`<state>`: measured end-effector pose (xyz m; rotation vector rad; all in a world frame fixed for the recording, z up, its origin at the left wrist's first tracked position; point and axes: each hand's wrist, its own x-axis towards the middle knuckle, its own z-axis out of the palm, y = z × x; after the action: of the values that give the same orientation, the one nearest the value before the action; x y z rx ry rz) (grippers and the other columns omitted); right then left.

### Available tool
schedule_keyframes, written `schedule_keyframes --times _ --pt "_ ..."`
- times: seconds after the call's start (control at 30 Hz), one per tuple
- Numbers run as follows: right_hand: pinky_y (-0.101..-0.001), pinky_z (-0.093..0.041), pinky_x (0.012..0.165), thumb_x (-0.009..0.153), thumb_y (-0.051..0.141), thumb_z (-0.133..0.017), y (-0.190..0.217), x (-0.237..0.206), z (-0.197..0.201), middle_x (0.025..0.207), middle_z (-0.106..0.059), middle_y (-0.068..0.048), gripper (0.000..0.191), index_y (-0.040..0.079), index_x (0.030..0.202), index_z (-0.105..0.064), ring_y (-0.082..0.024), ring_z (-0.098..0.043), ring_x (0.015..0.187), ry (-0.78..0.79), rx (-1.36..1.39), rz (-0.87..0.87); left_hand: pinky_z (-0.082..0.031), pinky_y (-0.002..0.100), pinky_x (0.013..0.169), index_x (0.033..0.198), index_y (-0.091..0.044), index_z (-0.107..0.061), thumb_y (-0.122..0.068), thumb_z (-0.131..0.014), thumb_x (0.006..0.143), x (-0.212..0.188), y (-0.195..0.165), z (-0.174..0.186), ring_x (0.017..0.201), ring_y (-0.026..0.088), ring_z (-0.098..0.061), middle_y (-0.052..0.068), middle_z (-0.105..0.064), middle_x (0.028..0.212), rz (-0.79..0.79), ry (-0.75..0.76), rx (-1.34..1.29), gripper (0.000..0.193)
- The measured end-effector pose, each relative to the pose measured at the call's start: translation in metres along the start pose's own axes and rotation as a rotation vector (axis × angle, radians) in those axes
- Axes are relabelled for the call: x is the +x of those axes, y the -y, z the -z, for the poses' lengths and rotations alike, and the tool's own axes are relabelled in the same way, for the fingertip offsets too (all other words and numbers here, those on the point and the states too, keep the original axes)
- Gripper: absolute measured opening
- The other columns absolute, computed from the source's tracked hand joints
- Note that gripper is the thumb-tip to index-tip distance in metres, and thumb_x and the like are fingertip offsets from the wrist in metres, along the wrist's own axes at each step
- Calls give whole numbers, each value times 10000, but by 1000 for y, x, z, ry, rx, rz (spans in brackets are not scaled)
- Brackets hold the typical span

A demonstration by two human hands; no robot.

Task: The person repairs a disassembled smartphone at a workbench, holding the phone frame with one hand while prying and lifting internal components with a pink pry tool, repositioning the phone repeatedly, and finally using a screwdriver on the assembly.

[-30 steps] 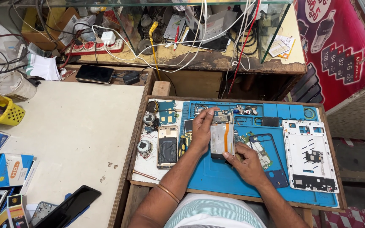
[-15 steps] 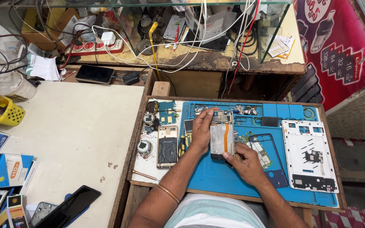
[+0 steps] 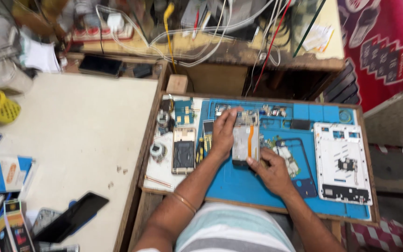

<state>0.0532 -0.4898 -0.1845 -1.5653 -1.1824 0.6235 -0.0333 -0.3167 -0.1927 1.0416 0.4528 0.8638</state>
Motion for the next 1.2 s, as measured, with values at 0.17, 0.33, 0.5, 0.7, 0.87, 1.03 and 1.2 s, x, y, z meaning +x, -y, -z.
schedule_keyframes --times 0.17,0.33,0.5,0.7,0.87,1.03,1.2 --pt "-256 -394 582 1036 240 -656 -4 -1 -2 791 -536 -18 302 -9 868 -681 -89 -466 665 -57 70 12 -503 254 1009 1343 -18 -638 -325 -568 1097 1 10 5 1164 121 -625 73 -684 1258 -282 -61 211 399" --pt "-236 -378 501 1025 231 -600 1 -4 1 777 -564 5 286 7 860 -664 -67 -477 581 -146 224 -145 -524 253 871 1361 -10 -627 -308 -607 1062 15 -1 5 1015 115 -620 61 -678 1211 -190 -134 151 423" --pt "-234 -350 479 1059 249 -574 -2 2 6 676 -527 0 310 10 880 -654 -62 -431 550 -205 388 -218 -521 307 855 1350 -57 -651 -331 -573 1066 50 -30 10 1010 184 -633 83 -692 1219 -273 -128 387 402" --pt "-227 -370 484 1084 257 -564 -4 -1 13 685 -523 8 323 7 906 -665 -56 -399 548 -231 495 -210 -513 498 933 1146 -84 -729 -357 -543 1032 82 -39 4 1049 387 -671 176 -735 1108 -405 104 1095 350" --pt "-219 -356 474 1064 265 -555 0 1 13 732 -574 2 304 2 973 -678 -47 -396 537 -278 566 -260 -499 533 920 1057 -89 -756 -414 -506 1020 100 -28 -3 1005 409 -678 185 -741 1022 -210 187 1243 411" --pt "-216 -366 472 1079 282 -546 2 1 8 745 -600 -16 322 3 987 -678 -48 -419 536 -276 586 -218 -444 568 963 1045 -105 -761 -470 -489 1006 107 -17 1 987 379 -691 167 -755 982 -190 287 1333 457" --pt "-215 -370 467 1062 278 -538 3 2 -2 778 -637 -25 314 7 981 -676 -51 -447 543 -252 596 -230 -435 561 980 1079 -128 -762 -541 -491 1002 105 -11 6 1054 362 -680 145 -753 1057 -128 325 1354 500"
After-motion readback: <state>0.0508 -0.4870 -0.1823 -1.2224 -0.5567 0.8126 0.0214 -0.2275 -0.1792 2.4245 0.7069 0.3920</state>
